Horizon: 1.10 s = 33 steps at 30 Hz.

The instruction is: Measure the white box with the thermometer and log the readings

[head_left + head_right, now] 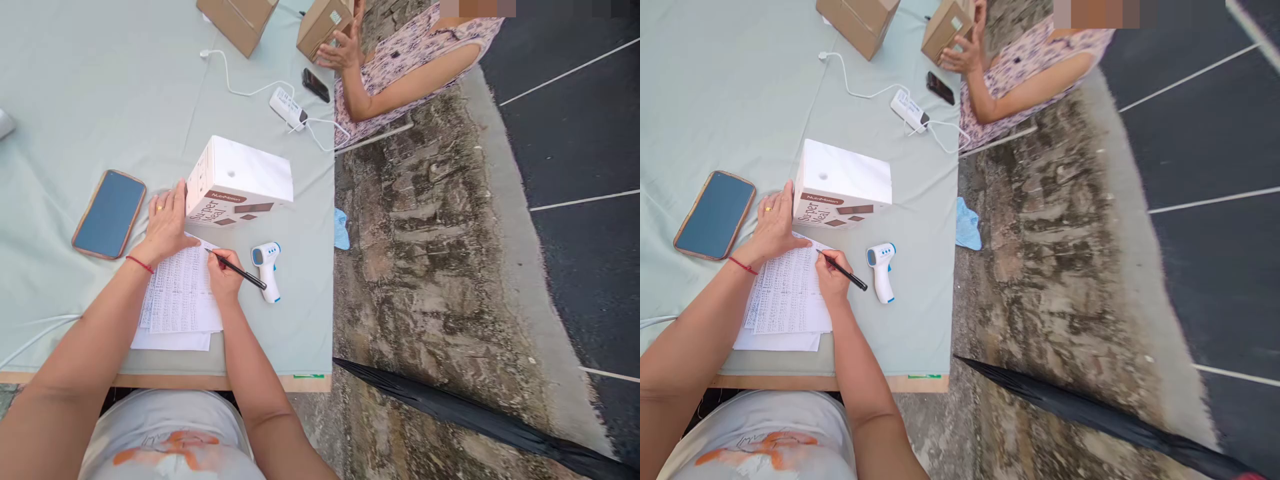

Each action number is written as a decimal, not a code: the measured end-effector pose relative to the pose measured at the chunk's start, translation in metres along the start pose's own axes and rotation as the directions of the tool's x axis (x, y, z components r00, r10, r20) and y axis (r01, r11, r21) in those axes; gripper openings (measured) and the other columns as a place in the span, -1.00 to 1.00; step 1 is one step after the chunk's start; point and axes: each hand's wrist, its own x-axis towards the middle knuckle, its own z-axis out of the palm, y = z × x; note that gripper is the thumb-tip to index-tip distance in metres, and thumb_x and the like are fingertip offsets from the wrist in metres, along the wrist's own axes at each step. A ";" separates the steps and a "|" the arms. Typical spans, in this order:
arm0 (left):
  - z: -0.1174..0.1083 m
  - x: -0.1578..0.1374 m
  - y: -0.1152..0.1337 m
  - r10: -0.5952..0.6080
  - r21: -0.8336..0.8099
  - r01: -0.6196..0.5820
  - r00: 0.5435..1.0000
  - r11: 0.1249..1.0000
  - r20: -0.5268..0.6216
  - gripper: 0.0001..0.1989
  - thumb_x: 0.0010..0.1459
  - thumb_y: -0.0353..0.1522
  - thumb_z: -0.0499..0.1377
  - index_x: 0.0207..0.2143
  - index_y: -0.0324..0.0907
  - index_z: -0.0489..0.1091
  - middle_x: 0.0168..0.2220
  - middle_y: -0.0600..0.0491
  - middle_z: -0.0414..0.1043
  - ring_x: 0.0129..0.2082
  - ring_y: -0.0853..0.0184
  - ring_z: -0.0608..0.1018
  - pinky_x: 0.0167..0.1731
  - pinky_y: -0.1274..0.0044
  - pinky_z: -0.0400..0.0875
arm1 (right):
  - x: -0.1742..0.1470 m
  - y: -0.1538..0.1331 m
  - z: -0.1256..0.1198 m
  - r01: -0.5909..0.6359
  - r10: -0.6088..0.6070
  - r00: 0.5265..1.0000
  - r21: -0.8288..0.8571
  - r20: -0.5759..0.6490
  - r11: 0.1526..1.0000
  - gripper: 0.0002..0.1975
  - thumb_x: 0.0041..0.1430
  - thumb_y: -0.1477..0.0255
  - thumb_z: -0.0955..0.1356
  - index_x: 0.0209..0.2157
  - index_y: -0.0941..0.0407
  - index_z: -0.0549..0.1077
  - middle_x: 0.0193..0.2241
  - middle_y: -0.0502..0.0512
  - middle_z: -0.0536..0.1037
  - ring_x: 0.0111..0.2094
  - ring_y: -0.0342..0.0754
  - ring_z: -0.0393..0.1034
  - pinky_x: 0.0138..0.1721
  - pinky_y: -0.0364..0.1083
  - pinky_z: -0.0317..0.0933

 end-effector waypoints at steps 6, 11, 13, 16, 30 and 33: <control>-0.001 -0.001 0.002 -0.011 0.003 0.011 1.000 1.000 0.006 0.50 -0.04 -0.26 0.61 0.64 -0.26 -0.37 0.55 -0.48 0.08 0.59 -0.41 0.09 0.57 -0.17 -0.19 | 0.000 0.004 0.003 0.066 -0.066 0.998 -0.017 -0.017 0.998 -0.71 0.17 0.13 0.41 -0.35 0.07 0.56 -0.44 0.02 0.59 -0.40 -0.07 0.43 -0.28 -0.04 0.43; -0.001 -0.001 0.005 -0.007 0.001 0.007 1.000 1.000 0.001 0.51 -0.05 -0.28 0.61 0.64 -0.26 -0.37 0.55 -0.48 0.08 0.59 -0.41 0.09 0.57 -0.16 -0.18 | 0.001 0.006 0.003 0.099 -0.099 0.995 -0.050 0.003 0.994 -0.72 0.21 0.14 0.39 -0.33 0.07 0.57 -0.42 0.02 0.61 -0.38 -0.07 0.44 -0.26 -0.04 0.44; -0.003 -0.001 0.006 -0.019 0.011 0.019 1.000 1.000 0.011 0.50 -0.07 -0.32 0.61 0.63 -0.30 -0.36 0.55 -0.50 0.08 0.59 -0.41 0.09 0.57 -0.15 -0.18 | 0.000 0.006 0.004 0.102 -0.102 0.995 -0.058 0.002 0.993 -0.73 0.21 0.15 0.39 -0.34 0.07 0.57 -0.43 0.02 0.60 -0.39 -0.08 0.43 -0.27 -0.05 0.43; -0.004 -0.001 0.008 -0.029 0.021 0.028 0.999 0.999 0.023 0.48 -0.07 -0.34 0.60 0.62 -0.33 -0.35 0.54 -0.52 0.08 0.58 -0.41 0.09 0.57 -0.15 -0.18 | 0.000 0.005 0.004 0.098 -0.098 0.995 -0.054 -0.002 0.994 -0.72 0.21 0.15 0.39 -0.35 0.07 0.55 -0.44 0.01 0.59 -0.39 -0.08 0.43 -0.28 -0.05 0.43; -0.002 -0.001 0.002 -0.002 -0.018 0.002 1.000 1.000 0.013 0.48 -0.01 -0.26 0.59 0.64 -0.26 -0.38 0.55 -0.48 0.07 0.60 -0.42 0.06 0.56 -0.19 -0.21 | 0.002 0.006 0.004 0.034 -0.035 0.998 -0.024 -0.043 0.999 -0.73 0.14 0.15 0.39 -0.36 0.07 0.53 -0.45 0.00 0.56 -0.40 -0.08 0.39 -0.29 -0.05 0.40; -0.002 -0.001 0.002 -0.003 -0.018 0.003 1.000 1.000 0.011 0.47 -0.02 -0.28 0.59 0.64 -0.27 -0.37 0.55 -0.48 0.08 0.59 -0.42 0.07 0.57 -0.18 -0.20 | 0.001 0.004 0.005 0.020 -0.021 0.999 -0.021 -0.031 1.000 -0.74 0.13 0.15 0.39 -0.37 0.06 0.52 -0.45 -0.01 0.55 -0.40 -0.09 0.37 -0.30 -0.06 0.38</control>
